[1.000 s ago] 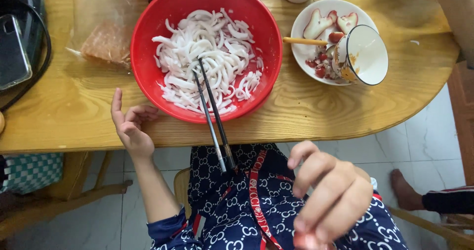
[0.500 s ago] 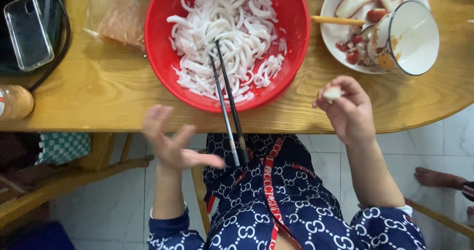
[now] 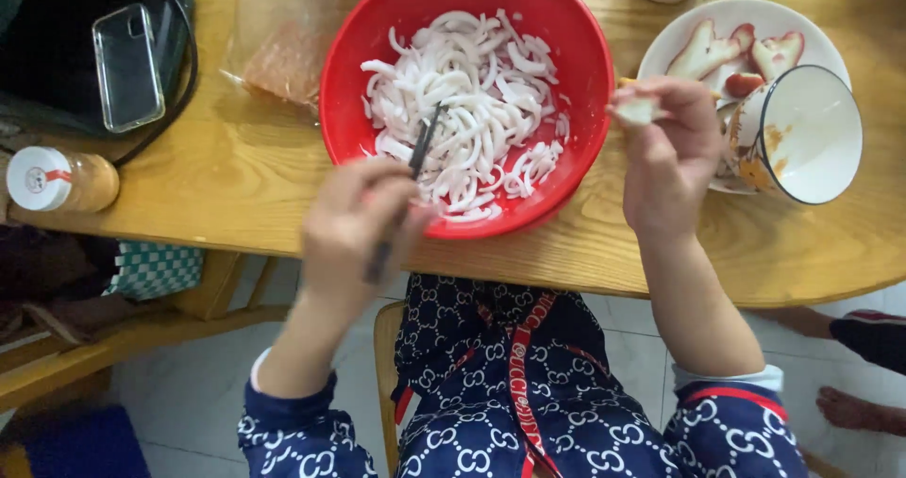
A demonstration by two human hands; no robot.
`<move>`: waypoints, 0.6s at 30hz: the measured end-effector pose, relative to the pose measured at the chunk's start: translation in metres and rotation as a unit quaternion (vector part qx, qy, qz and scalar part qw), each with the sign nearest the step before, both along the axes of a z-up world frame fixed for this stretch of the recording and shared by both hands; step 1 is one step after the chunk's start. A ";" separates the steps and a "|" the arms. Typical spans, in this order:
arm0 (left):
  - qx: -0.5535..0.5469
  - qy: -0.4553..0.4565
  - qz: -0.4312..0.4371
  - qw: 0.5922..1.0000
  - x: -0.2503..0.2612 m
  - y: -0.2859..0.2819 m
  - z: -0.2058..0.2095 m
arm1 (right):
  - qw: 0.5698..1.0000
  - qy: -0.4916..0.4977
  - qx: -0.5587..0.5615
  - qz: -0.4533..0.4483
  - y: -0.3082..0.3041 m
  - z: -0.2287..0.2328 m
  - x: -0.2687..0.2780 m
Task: Mixing shredded ingredients in a bowl with chopsticks and handling fruit pieces on a plate.
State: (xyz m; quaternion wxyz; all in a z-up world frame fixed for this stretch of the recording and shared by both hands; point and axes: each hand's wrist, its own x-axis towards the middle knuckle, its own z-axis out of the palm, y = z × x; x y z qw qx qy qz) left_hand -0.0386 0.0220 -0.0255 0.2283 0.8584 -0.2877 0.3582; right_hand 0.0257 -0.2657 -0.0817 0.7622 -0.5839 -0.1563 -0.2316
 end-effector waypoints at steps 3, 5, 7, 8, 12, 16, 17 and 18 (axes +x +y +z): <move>-0.050 0.170 0.016 0.984 0.002 0.013 0.040 | 0.998 -0.013 -0.052 -0.015 0.003 -0.001 0.003; -0.071 0.204 0.023 0.976 0.000 0.021 0.056 | 0.996 0.014 -0.077 -0.032 0.001 -0.009 -0.005; -0.076 0.208 0.035 0.975 -0.017 0.020 0.077 | 0.995 0.040 -0.081 -0.039 0.005 -0.003 -0.014; -0.083 0.208 0.049 0.973 -0.025 0.020 0.088 | 0.994 0.061 -0.084 -0.046 0.007 0.000 -0.018; -0.108 0.235 -0.011 0.966 -0.032 0.014 0.079 | 0.991 0.102 -0.087 -0.031 0.010 -0.007 -0.024; -0.066 0.300 -0.164 0.937 -0.016 -0.015 0.057 | 0.985 0.136 -0.104 -0.005 0.011 -0.003 -0.029; -0.049 0.285 -0.195 0.937 -0.011 -0.022 0.046 | 0.986 0.134 -0.101 0.000 0.010 -0.002 -0.029; -0.049 0.287 -0.193 0.937 -0.004 -0.021 0.035 | 0.986 0.136 -0.101 0.001 0.010 -0.002 -0.030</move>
